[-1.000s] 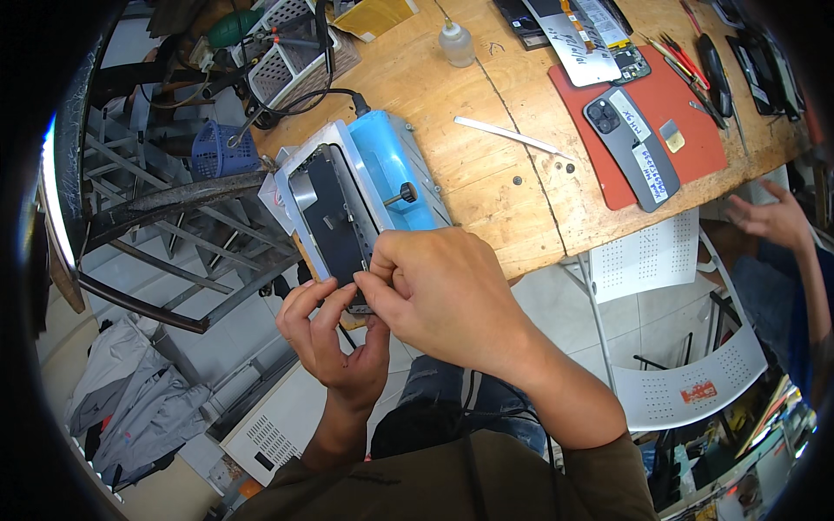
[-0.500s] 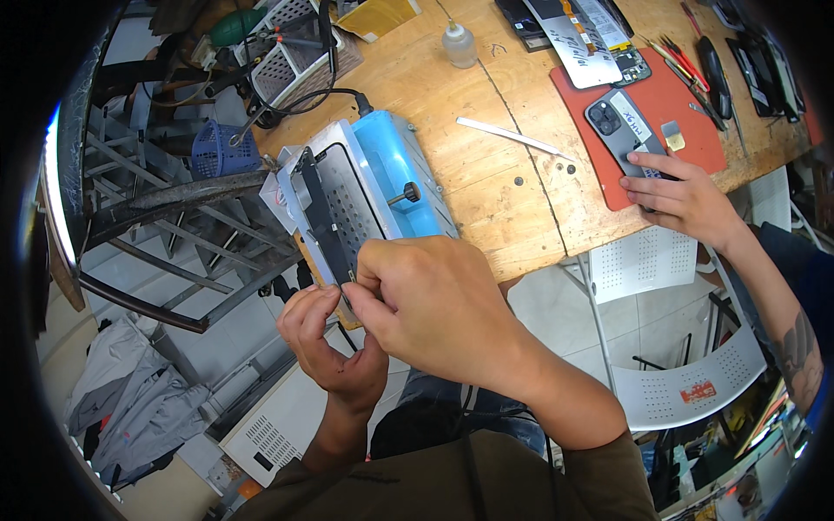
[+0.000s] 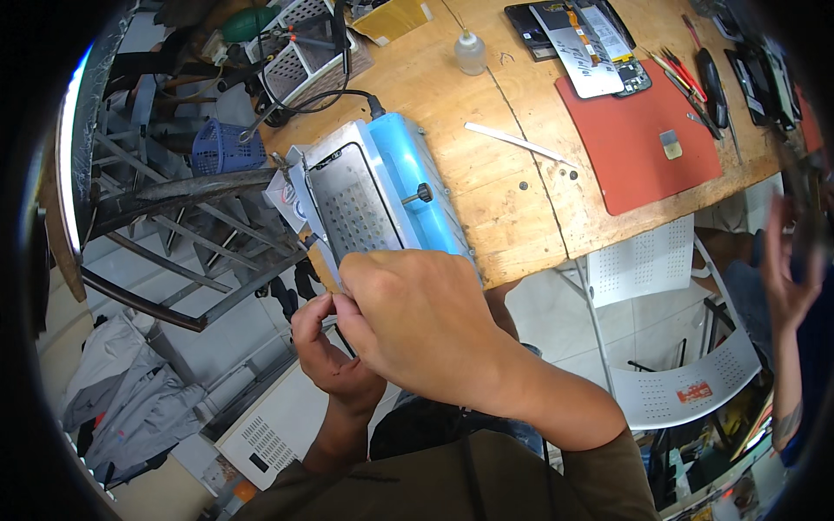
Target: The person works on a smartphone screen mounted in a blue repair jig. They repeatedly rub the screen with a small cloth, apply liquid from a squeeze bottle, and use a blue electric screwdriver to work on the screen surface. The person also briefly handles a separate smartphone and a small roll of tape.
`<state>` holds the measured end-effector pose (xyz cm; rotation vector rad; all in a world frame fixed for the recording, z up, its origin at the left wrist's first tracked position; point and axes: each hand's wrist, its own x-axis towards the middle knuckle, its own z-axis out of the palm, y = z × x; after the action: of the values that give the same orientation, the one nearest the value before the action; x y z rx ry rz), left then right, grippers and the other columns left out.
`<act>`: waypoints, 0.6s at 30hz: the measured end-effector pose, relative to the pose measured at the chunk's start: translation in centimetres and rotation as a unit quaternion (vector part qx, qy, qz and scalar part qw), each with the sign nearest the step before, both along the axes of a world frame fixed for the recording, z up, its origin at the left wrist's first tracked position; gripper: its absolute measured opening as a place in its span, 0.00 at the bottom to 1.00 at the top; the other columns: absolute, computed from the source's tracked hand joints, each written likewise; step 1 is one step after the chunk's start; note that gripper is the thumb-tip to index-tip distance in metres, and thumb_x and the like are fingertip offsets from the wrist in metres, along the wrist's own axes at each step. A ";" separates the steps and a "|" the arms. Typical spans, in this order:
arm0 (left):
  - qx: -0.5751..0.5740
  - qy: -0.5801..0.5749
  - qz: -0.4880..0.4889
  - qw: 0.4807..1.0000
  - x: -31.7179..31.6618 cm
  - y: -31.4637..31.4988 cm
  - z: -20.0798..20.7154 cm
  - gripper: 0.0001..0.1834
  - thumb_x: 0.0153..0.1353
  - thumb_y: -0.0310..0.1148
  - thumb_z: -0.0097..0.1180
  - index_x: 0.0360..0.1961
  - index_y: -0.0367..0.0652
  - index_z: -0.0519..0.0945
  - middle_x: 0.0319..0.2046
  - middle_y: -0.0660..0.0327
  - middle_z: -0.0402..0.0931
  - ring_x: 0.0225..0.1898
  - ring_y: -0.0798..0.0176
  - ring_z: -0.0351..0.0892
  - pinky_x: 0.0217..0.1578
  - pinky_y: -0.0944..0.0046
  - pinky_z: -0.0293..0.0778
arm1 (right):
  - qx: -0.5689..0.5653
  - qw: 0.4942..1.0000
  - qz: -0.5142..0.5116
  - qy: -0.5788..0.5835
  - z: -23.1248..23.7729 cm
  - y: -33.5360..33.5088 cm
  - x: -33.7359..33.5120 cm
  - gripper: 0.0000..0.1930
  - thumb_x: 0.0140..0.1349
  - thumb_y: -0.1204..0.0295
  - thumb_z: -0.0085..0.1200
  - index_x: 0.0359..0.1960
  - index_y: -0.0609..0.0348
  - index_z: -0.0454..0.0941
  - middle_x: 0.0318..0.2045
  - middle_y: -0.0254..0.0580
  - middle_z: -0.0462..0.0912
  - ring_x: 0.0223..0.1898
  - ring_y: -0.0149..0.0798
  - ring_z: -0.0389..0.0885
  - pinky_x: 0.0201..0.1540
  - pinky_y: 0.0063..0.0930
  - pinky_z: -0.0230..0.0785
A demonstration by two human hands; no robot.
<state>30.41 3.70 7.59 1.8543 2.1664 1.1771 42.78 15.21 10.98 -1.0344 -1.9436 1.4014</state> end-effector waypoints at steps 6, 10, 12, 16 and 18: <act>-0.001 -0.018 -0.014 1.000 0.0 0.2 0.7 0.27 0.49 0.21 0.70 0.51 0.33 0.75 0.40 0.51 0.78 0.39 0.51 0.80 0.41 0.58 0.76 | -0.014 0.999 0.005 -0.028 1.3 0.1 0.1 0.09 0.57 0.71 0.62 0.24 0.58 0.75 0.18 0.42 0.77 0.20 0.46 0.78 0.23 0.36 0.66; 0.018 -0.021 -0.040 0.999 0.5 0.7 1.4 0.29 0.47 0.21 0.71 0.52 0.33 0.74 0.41 0.51 0.78 0.40 0.51 0.80 0.42 0.58 0.76 | -0.021 0.999 -0.004 -0.046 2.6 0.1 0.8 0.09 0.57 0.73 0.63 0.24 0.60 0.75 0.17 0.40 0.75 0.19 0.41 0.76 0.22 0.33 0.65; 0.007 -0.051 -0.058 0.997 0.5 0.4 1.5 0.31 0.46 0.21 0.72 0.53 0.34 0.74 0.43 0.51 0.77 0.42 0.50 0.80 0.43 0.57 0.76 | -0.011 0.999 -0.018 -0.048 3.2 0.0 1.3 0.09 0.56 0.75 0.64 0.24 0.60 0.75 0.15 0.38 0.73 0.16 0.35 0.74 0.20 0.27 0.62; -0.065 -0.124 -0.102 0.985 0.5 -0.1 3.3 0.38 0.47 0.23 0.73 0.60 0.35 0.68 0.48 0.50 0.75 0.47 0.51 0.78 0.49 0.56 0.75 | 0.002 0.997 -0.023 -0.070 4.9 0.0 2.8 0.09 0.56 0.76 0.64 0.23 0.61 0.74 0.16 0.37 0.74 0.16 0.33 0.74 0.20 0.26 0.62; -0.100 -0.286 -0.070 0.951 0.2 -0.1 3.7 0.38 0.53 0.26 0.70 0.64 0.35 0.64 0.52 0.49 0.73 0.52 0.52 0.76 0.53 0.56 0.73 | 0.014 0.996 -0.015 -0.083 5.8 -0.1 3.2 0.09 0.56 0.77 0.64 0.23 0.61 0.75 0.17 0.38 0.75 0.17 0.34 0.75 0.21 0.27 0.64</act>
<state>30.60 3.55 11.31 1.3400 1.7271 1.2190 46.00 15.07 16.79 -1.1947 -2.0490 1.3039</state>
